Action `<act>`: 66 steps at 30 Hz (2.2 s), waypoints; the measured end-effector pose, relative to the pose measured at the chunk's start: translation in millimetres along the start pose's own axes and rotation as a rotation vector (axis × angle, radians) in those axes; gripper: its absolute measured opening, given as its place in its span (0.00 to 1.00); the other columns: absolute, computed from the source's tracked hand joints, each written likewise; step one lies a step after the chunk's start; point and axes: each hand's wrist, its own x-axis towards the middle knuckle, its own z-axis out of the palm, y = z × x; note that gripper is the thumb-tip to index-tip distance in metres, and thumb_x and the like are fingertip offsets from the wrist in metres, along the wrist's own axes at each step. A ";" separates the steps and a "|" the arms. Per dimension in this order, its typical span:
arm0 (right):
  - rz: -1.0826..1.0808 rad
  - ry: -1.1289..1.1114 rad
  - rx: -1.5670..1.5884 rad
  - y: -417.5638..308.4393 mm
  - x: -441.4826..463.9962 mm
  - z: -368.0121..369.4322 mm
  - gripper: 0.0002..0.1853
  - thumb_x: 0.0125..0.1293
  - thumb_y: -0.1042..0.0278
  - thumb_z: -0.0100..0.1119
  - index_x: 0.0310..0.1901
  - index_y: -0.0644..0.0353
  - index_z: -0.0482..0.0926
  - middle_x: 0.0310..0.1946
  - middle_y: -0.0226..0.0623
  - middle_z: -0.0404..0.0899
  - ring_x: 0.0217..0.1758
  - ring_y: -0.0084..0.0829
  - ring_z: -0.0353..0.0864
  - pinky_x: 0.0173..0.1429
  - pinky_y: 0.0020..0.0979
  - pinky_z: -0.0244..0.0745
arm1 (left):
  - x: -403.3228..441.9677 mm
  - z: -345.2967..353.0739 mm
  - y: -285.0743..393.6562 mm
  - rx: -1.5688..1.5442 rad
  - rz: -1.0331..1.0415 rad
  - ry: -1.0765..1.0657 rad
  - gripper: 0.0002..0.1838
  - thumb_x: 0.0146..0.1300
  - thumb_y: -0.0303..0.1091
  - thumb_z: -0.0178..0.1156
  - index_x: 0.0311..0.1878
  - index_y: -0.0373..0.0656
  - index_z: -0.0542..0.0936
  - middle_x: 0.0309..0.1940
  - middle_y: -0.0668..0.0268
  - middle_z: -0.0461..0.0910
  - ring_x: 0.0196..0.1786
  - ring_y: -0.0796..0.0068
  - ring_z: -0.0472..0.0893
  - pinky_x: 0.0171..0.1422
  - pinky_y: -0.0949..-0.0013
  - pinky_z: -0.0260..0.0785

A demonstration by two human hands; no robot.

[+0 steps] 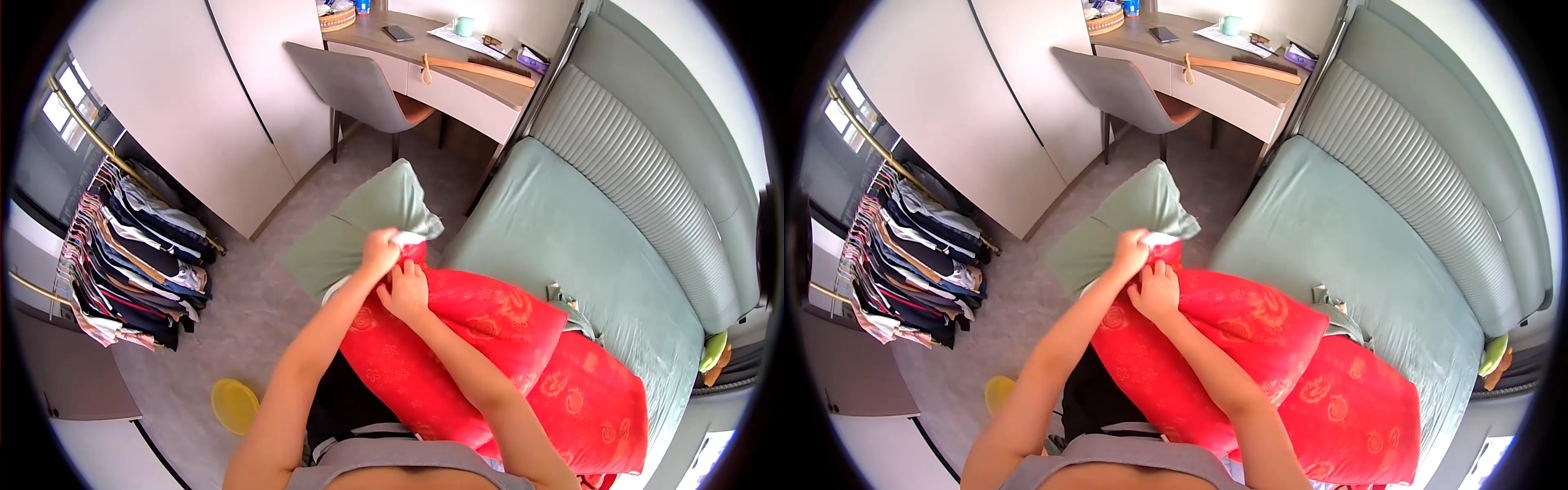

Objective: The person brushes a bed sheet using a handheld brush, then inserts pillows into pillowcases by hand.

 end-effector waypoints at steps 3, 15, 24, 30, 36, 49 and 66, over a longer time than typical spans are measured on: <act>-0.123 0.052 0.158 26.1 -7.9 -9.1 0.08 0.48 0.69 0.55 0.30 0.61 0.74 0.31 0.45 0.69 0.37 0.48 0.71 0.42 0.42 0.69 | -23.1 -2.6 8.6 -0.393 -0.297 -0.227 0.15 0.46 0.18 0.42 0.35 0.26 0.77 0.27 0.61 0.80 0.33 0.73 0.76 0.39 0.70 0.67; 0.155 -0.437 0.905 151.7 91.1 -17.0 0.32 0.58 0.77 0.53 0.65 0.51 0.60 0.55 0.39 0.71 0.47 0.25 0.75 0.51 0.25 0.72 | -27.2 -20.2 2.7 -0.435 -0.172 -0.196 0.12 0.50 0.26 0.48 0.36 0.33 0.77 0.21 0.66 0.76 0.25 0.73 0.73 0.31 0.71 0.63; 0.234 -0.319 0.771 169.4 73.2 19.0 0.08 0.57 0.71 0.56 0.37 0.63 0.79 0.26 0.31 0.78 0.32 0.22 0.75 0.40 0.29 0.72 | 7.6 15.9 39.9 0.390 -0.160 -0.265 0.20 0.45 0.44 0.66 0.35 0.41 0.71 0.25 0.58 0.79 0.32 0.55 0.80 0.35 0.56 0.71; -0.388 -0.179 0.190 127.4 39.1 -43.9 0.11 0.43 0.68 0.61 0.15 0.62 0.70 0.17 0.44 0.71 0.25 0.47 0.72 0.30 0.43 0.67 | 15.9 27.6 33.2 0.445 -0.302 -0.259 0.20 0.43 0.39 0.65 0.36 0.40 0.71 0.27 0.55 0.80 0.35 0.55 0.80 0.37 0.55 0.71; -0.405 -0.238 0.221 119.1 -6.9 -76.9 0.10 0.41 0.72 0.61 0.14 0.59 0.67 0.16 0.40 0.69 0.26 0.42 0.70 0.33 0.40 0.66 | 6.3 49.8 10.4 0.322 0.022 -0.024 0.09 0.50 0.26 0.55 0.36 0.40 0.71 0.29 0.52 0.78 0.35 0.51 0.78 0.35 0.52 0.69; 0.198 0.024 0.172 173.7 -23.4 -26.5 0.10 0.46 0.71 0.58 0.17 0.63 0.68 0.20 0.42 0.74 0.26 0.45 0.73 0.32 0.41 0.69 | -78.7 -30.1 31.3 0.412 -0.142 -0.529 0.16 0.48 0.27 0.57 0.44 0.46 0.77 0.42 0.57 0.78 0.43 0.53 0.78 0.45 0.57 0.71; -0.200 -0.480 0.166 -21.5 -31.0 -2.2 0.17 0.55 0.55 0.59 0.24 0.64 0.77 0.21 0.44 0.77 0.26 0.42 0.78 0.31 0.40 0.71 | -61.3 -91.9 -52.6 -0.018 -0.430 0.315 0.15 0.65 0.33 0.44 0.52 0.40 0.72 0.42 0.46 0.77 0.47 0.49 0.76 0.50 0.59 0.67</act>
